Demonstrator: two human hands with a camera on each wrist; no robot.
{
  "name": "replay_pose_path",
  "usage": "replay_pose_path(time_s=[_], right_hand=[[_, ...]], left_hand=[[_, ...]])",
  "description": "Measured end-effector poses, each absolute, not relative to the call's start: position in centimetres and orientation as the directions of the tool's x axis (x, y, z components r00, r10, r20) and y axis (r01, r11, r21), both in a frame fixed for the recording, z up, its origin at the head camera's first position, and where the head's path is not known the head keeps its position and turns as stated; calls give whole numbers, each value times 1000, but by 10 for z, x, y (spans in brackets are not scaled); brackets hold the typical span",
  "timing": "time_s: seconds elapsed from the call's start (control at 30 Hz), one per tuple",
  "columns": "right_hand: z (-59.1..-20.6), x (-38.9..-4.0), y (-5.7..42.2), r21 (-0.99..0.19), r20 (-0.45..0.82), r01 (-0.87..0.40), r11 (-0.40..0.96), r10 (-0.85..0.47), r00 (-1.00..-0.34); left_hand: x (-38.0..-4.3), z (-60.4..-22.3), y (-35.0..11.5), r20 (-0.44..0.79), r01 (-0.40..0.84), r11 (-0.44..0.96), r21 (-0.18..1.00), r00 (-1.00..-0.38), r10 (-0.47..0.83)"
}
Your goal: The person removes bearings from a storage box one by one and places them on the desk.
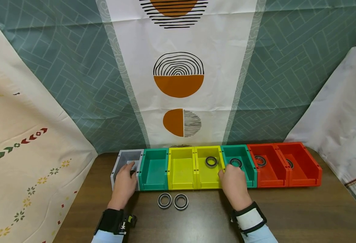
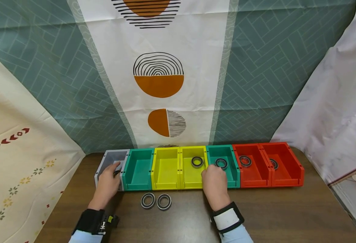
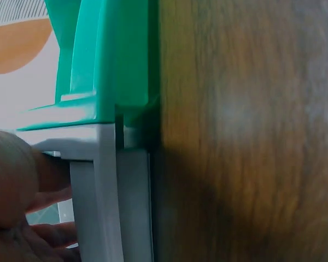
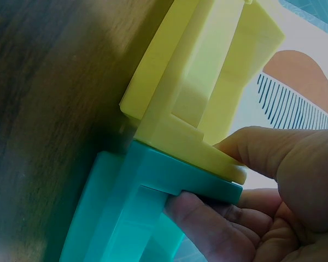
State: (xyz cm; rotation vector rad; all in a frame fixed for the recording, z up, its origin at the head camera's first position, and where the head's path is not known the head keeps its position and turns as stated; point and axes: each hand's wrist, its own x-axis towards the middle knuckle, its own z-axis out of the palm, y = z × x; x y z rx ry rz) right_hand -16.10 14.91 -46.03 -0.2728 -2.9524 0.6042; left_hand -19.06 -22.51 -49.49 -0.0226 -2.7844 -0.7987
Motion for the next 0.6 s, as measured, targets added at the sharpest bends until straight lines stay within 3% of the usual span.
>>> replay_pose_path(time_s=[0.6], right_hand=[[-461,-161,149,-402,67,152,903,194,-979]], left_hand=[[-204,-488,-232,-29,12,906,424,-999,27]])
